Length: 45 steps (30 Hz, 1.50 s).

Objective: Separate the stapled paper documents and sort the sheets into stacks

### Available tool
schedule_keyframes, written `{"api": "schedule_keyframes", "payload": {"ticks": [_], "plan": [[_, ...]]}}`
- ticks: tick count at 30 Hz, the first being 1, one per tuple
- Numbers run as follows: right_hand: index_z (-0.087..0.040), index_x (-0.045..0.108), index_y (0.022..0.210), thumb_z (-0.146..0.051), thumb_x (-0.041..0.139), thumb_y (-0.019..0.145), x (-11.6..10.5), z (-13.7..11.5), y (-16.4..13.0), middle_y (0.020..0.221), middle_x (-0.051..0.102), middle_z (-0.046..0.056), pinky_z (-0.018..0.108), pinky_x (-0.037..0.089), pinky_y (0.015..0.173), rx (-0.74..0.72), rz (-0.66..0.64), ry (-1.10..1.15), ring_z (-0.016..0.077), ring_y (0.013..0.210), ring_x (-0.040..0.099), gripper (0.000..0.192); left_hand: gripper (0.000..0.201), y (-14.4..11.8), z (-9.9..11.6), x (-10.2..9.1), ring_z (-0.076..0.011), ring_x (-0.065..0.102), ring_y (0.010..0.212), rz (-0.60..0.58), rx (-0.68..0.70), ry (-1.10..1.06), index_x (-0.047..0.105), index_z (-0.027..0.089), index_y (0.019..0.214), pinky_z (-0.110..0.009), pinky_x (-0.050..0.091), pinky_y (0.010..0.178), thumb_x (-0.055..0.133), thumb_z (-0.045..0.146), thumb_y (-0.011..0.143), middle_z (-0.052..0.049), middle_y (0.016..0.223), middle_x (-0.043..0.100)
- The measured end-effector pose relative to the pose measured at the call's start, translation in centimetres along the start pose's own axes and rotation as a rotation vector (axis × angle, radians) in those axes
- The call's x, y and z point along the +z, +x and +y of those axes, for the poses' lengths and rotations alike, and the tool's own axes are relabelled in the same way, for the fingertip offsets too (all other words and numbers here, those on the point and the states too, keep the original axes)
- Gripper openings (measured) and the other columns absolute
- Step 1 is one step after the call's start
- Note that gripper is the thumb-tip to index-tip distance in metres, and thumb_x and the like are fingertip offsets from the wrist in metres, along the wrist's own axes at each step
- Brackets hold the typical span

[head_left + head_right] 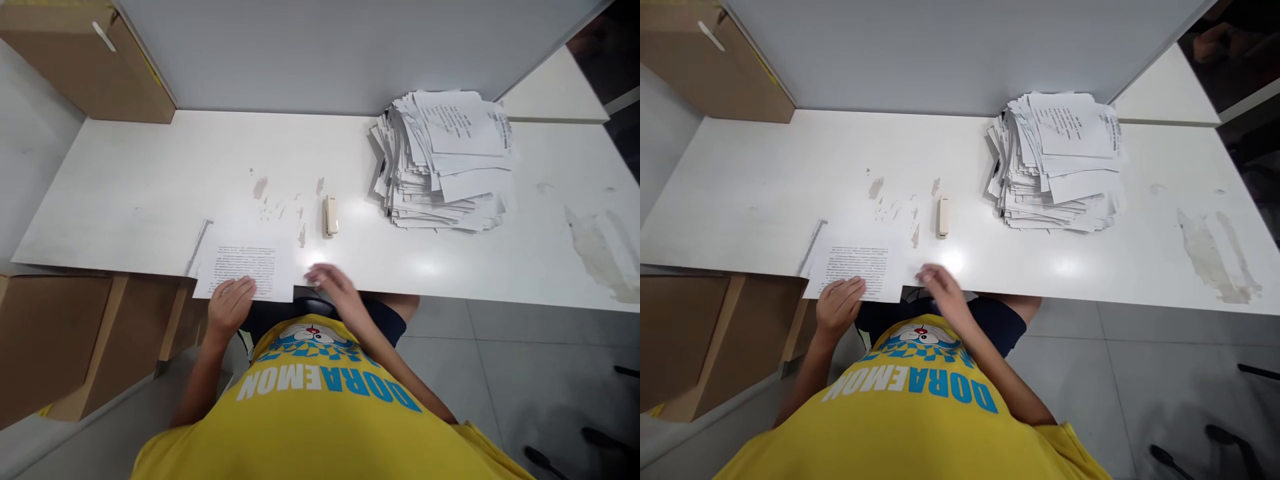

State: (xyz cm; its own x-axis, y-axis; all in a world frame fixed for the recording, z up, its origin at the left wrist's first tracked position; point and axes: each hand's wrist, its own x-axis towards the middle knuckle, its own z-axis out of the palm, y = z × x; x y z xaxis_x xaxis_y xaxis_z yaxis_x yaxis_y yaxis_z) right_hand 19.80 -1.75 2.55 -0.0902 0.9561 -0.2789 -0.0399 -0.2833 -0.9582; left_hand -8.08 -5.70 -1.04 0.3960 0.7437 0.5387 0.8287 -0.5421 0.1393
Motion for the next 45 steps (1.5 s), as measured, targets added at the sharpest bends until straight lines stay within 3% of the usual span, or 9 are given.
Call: {"api": "schedule_keyframes", "payload": {"ticks": [2,6,13,17,24,28,33,38,45], "plan": [[-0.025,0.062,0.099,-0.049,0.066,0.081,1.3,0.4,-0.6,0.097,0.068,0.005,0.038,0.054,0.086,0.072,-0.085,-0.015,0.0215,0.096,0.064,0.03,0.026,0.3,1.4,0.8,-0.0214,0.072,0.109,-0.009,0.002,-0.051,0.067,0.026,0.112,-0.04,0.052,0.1,0.052,0.015,0.094,-0.005,0.105,0.078],[-0.026,0.052,0.095,-0.044,0.069,0.076,2.1,0.7,-0.7,0.089,0.061,0.001,0.033,0.053,0.077,0.104,0.036,0.075,0.0187,0.085,0.061,0.031,0.021,1.1,3.8,3.1,-0.0224,0.071,0.112,-0.008,0.081,-0.083,0.069,0.025,0.105,-0.04,0.054,0.097,0.054,0.014,0.095,-0.004,0.102,0.079],[-0.025,0.049,0.105,-0.031,0.058,0.076,1.4,0.2,0.8,0.103,0.06,0.003,0.035,0.049,0.079,-0.049,0.17,-0.149,0.0214,0.089,0.058,0.031,0.031,2.5,4.7,5.3,-0.0241,0.068,0.117,0.087,0.078,0.055,0.064,0.028,0.123,-0.042,0.05,0.103,0.058,0.018,0.095,-0.006,0.111,0.077],[-0.024,0.053,0.111,-0.03,0.054,0.079,-0.1,-0.5,0.8,0.108,0.061,0.006,0.037,0.048,0.08,-0.16,0.252,-0.389,0.0239,0.091,0.058,0.032,0.047,2.3,3.3,4.4,-0.0321,0.059,0.129,0.095,-0.057,0.146,0.053,0.022,0.139,-0.049,0.046,0.107,0.059,0.032,0.094,-0.015,0.126,0.07],[-0.025,0.051,0.125,-0.031,0.055,0.08,-2.3,-0.2,0.8,0.127,0.06,0.009,0.042,0.048,0.09,-0.199,0.214,-0.438,0.0275,0.107,0.06,0.045,0.069,1.7,-1.0,1.7,-0.0415,0.032,0.147,-0.128,-0.306,0.099,0.035,0.014,0.153,-0.06,0.033,0.115,0.055,0.035,0.09,-0.022,0.155,0.042],[-0.025,0.053,0.126,-0.03,0.056,0.078,-2.6,0.4,0.9,0.128,0.062,0.009,0.043,0.049,0.091,-0.161,0.166,-0.418,0.0277,0.107,0.061,0.048,0.063,2.3,-2.5,0.6,-0.0377,0.043,0.142,-0.236,-0.306,0.06,0.04,0.018,0.151,-0.057,0.035,0.114,0.052,0.035,0.092,-0.017,0.149,0.051],[-0.023,0.059,0.123,-0.033,0.056,0.079,-2.0,0.1,0.7,0.126,0.064,0.01,0.044,0.049,0.093,-0.121,0.141,-0.398,0.0287,0.108,0.061,0.045,0.051,3.0,-3.6,0.0,-0.0349,0.052,0.132,-0.198,-0.335,0.081,0.052,0.017,0.141,-0.052,0.041,0.11,0.05,0.04,0.096,-0.017,0.137,0.062],[-0.022,0.062,0.12,-0.033,0.055,0.079,-2.1,-0.5,0.5,0.121,0.066,0.009,0.042,0.05,0.087,-0.101,0.167,-0.368,0.0272,0.1,0.062,0.044,0.047,3.6,-6.5,-0.9,-0.0347,0.055,0.126,-0.17,-0.432,0.155,0.058,0.017,0.135,-0.052,0.043,0.106,0.047,0.042,0.097,-0.018,0.133,0.064],[-0.023,0.067,0.114,-0.031,0.054,0.078,-5.1,0.3,0.4,0.101,0.069,0.004,0.035,0.047,0.071,-0.064,0.23,-0.349,0.0206,0.078,0.057,0.039,0.069,3.9,-10.6,-2.8,-0.0439,0.041,0.136,-0.315,-0.54,0.18,0.05,0.015,0.143,-0.061,0.035,0.109,0.051,0.057,0.089,-0.021,0.151,0.046]]}}
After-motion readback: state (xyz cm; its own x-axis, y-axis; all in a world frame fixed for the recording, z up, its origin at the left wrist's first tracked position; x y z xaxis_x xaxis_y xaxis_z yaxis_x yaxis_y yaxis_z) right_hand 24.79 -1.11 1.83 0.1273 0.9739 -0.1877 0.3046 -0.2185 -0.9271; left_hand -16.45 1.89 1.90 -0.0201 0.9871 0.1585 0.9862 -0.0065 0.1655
